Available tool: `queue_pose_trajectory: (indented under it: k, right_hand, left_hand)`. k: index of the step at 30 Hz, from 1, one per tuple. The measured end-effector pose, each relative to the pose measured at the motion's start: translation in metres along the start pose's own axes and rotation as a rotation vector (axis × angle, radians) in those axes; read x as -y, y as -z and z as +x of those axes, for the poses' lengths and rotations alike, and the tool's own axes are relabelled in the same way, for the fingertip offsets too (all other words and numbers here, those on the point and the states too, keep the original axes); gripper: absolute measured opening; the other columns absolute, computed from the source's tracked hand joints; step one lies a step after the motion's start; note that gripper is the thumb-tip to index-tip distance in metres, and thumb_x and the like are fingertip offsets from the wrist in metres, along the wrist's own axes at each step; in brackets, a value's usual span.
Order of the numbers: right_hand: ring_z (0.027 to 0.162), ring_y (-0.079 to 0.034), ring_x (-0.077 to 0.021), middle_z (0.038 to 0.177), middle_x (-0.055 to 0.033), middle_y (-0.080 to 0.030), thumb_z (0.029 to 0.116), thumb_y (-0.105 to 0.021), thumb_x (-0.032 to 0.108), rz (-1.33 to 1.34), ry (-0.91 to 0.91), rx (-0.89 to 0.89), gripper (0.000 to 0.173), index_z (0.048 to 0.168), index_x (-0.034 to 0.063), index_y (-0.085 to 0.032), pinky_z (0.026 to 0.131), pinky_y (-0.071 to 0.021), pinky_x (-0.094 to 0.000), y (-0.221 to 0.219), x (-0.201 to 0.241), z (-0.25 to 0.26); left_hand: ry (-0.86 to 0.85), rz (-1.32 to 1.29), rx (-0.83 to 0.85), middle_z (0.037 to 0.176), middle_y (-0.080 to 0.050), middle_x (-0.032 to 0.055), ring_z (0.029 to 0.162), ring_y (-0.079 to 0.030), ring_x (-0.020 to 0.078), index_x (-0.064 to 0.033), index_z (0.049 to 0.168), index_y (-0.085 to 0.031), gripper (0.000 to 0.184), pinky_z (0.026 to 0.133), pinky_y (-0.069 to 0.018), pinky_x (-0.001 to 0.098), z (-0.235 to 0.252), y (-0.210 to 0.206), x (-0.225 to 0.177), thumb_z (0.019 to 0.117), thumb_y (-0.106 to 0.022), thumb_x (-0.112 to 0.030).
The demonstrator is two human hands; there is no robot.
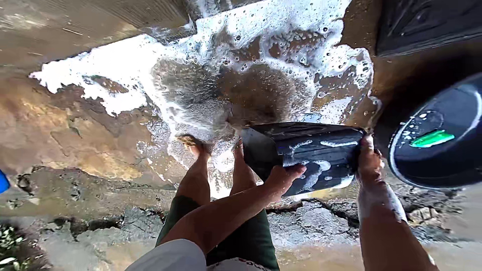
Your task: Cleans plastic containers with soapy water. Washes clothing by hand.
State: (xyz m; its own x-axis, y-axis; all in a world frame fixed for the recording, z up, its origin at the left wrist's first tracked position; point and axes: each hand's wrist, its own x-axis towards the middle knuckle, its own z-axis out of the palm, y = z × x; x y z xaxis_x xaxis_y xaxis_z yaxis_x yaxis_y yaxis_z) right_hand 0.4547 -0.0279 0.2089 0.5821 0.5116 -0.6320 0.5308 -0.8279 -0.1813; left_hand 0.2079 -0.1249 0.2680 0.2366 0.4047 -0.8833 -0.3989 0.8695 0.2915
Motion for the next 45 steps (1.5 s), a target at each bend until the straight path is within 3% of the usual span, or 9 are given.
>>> queue_pose_trajectory:
  k: [5,11,16,19,22,33,37,40,45]
  right_hand:
    - [0.133,-0.055,-0.0333,0.141,-0.0227,-0.058,0.1002,-0.038,0.071,-0.041,0.016,0.013,0.08,0.145,0.0069,-0.054,0.11,-0.0423,-0.057,-0.015,0.023,0.002]
    - [0.134,-0.055,-0.0256,0.145,-0.02,-0.056,0.1038,-0.039,0.063,0.043,0.119,0.013,0.075,0.149,0.0037,-0.05,0.113,-0.0427,-0.0471,-0.023,0.037,-0.005]
    - [0.123,-0.062,-0.0161,0.137,-0.0135,-0.062,0.1053,-0.037,0.061,0.143,0.141,0.048,0.07,0.146,0.0072,-0.052,0.106,-0.0495,-0.0396,-0.014,0.038,-0.004]
    - [0.12,-0.063,-0.0185,0.135,-0.0146,-0.063,0.1025,-0.037,0.067,0.127,0.114,0.032,0.075,0.146,0.0082,-0.053,0.104,-0.05,-0.044,-0.01,0.042,-0.007]
    - [0.117,-0.064,-0.0169,0.131,-0.0139,-0.065,0.1031,-0.038,0.065,0.127,0.119,0.02,0.073,0.143,0.0059,-0.055,0.103,-0.0512,-0.0418,-0.014,0.049,-0.019]
    - [0.114,-0.065,-0.0172,0.129,-0.0145,-0.065,0.1019,-0.043,0.065,0.071,0.072,-0.045,0.072,0.14,0.0058,-0.057,0.101,-0.0516,-0.0419,-0.032,0.081,-0.049]
    - [0.12,-0.063,-0.024,0.133,-0.0189,-0.063,0.1016,-0.042,0.065,0.029,0.062,-0.018,0.074,0.143,0.005,-0.054,0.103,-0.0498,-0.0471,-0.049,0.093,-0.066]
    - [0.129,-0.058,-0.0306,0.139,-0.0226,-0.059,0.1005,-0.04,0.068,-0.045,0.079,0.024,0.078,0.142,0.0043,-0.055,0.109,-0.0448,-0.054,-0.06,0.102,-0.07]
    - [0.117,-0.063,-0.025,0.129,-0.0186,-0.064,0.1,-0.044,0.067,0.073,0.111,0.053,0.075,0.136,0.0039,-0.058,0.101,-0.0503,-0.0488,-0.071,0.096,-0.055]
  left_hand:
    - [-0.029,-0.065,-0.02,0.129,-0.064,0.0163,0.122,-0.06,0.0142,0.0056,0.131,-0.058,0.038,0.109,-0.047,0.0336,0.008,0.017,-0.003,0.102,-0.065,-0.019]
    - [-0.019,-0.124,-0.004,0.124,-0.067,0.0153,0.119,-0.062,0.0137,0.0064,0.127,-0.061,0.039,0.108,-0.0489,0.0349,0.009,0.037,-0.008,0.0998,-0.068,-0.021]
    - [0.008,-0.084,-0.001,0.121,-0.067,0.0148,0.115,-0.062,0.0128,0.0051,0.124,-0.063,0.039,0.104,-0.0491,0.0345,-0.001,0.03,-0.026,0.1015,-0.066,-0.026]
    - [0.012,-0.032,0.007,0.124,-0.066,0.0152,0.117,-0.061,0.0125,0.0048,0.126,-0.062,0.04,0.105,-0.0484,0.0338,0.002,0.032,-0.039,0.1028,-0.064,-0.028]
    - [0.026,-0.032,0.016,0.13,-0.064,0.0168,0.123,-0.06,0.0145,0.005,0.129,-0.061,0.043,0.109,-0.0464,0.0355,0.002,0.048,-0.043,0.1033,-0.063,-0.029]
    - [0.03,-0.141,0.057,0.128,-0.065,0.0137,0.119,-0.061,0.0099,0.0055,0.13,-0.059,0.037,0.107,-0.0477,0.0301,-0.005,0.085,-0.067,0.1021,-0.065,-0.018]
    - [-0.04,-0.156,0.002,0.122,-0.067,0.0135,0.115,-0.062,0.0102,0.0073,0.127,-0.059,0.035,0.106,-0.0494,0.0298,-0.015,0.106,-0.061,0.1019,-0.064,-0.016]
    - [-0.028,-0.157,-0.014,0.126,-0.066,0.014,0.119,-0.062,0.0137,0.0053,0.131,-0.058,0.038,0.108,-0.0493,0.0345,-0.02,0.116,-0.057,0.1038,-0.062,-0.022]
    - [-0.04,-0.085,-0.034,0.122,-0.068,0.0127,0.115,-0.064,0.0136,0.0031,0.129,-0.059,0.038,0.105,-0.0518,0.0353,-0.009,0.117,-0.062,0.104,-0.062,-0.025]
